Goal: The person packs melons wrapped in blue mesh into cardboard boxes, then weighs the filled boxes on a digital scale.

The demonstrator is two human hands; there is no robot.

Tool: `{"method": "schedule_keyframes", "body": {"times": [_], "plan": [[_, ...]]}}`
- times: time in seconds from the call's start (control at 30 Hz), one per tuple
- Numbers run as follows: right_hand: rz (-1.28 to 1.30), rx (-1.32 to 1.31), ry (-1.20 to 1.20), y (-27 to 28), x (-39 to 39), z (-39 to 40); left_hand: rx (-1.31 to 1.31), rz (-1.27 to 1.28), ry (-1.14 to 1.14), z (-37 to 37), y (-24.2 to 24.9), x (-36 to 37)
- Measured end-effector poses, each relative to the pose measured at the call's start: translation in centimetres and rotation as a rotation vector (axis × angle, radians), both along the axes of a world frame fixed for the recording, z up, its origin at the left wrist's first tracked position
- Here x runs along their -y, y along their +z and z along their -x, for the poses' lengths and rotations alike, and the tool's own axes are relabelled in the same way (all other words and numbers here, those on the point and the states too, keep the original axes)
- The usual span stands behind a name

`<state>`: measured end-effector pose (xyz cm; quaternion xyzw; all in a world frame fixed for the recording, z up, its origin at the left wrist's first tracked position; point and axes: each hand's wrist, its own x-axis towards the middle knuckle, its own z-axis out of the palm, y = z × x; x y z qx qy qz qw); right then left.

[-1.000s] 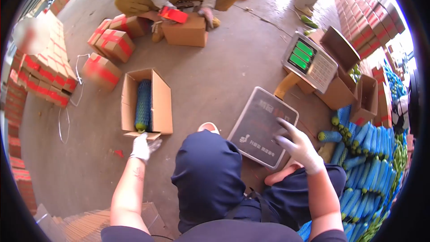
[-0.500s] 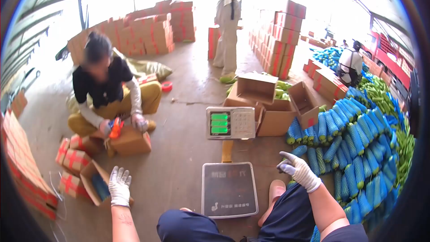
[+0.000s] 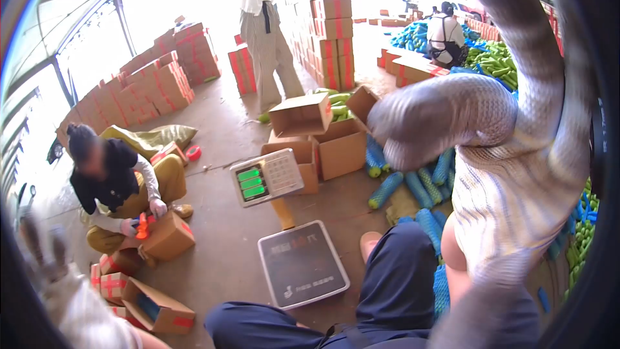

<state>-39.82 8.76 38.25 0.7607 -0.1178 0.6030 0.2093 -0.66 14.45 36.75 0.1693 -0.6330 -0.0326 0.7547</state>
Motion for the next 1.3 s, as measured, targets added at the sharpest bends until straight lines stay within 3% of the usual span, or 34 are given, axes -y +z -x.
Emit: {"method": "schedule_keyframes", "body": {"times": [0.4, 0.7, 0.83, 0.97, 1.07, 1.17, 1.23, 1.3], "plan": [[0.182, 0.06, 0.048, 2.0, 0.9, 1.4, 0.224, -0.038, 0.088, 12.5, 7.6, 8.2], [0.169, 0.071, 0.074, 1.8, 1.0, 1.9, 0.4, -0.146, 0.215, 18.0, 9.2, 12.9], [0.144, 0.085, 0.161, 2.0, -2.6, 5.0, 0.456, -0.172, 0.258, 18.9, 8.9, 14.0], [-0.196, 0.013, 0.141, -1.0, -4.4, 8.2, 0.499, -0.167, 0.286, 18.7, 8.2, 14.2], [-0.559, 0.084, 0.141, -6.3, -1.6, 8.6, 0.522, -0.141, 0.29, 18.3, 7.0, 13.8], [-1.065, 0.37, 0.069, -16.2, 2.4, 10.7, 0.527, -0.076, 0.304, 17.1, 4.6, 11.7], [-1.066, 0.287, -0.235, -25.1, 4.8, 13.6, 0.525, -0.019, 0.309, 15.8, 2.0, 9.6], [-1.417, 0.439, -0.229, -31.1, 4.6, 14.5, 0.563, 0.004, 0.307, 14.5, -1.1, 7.3]]}}
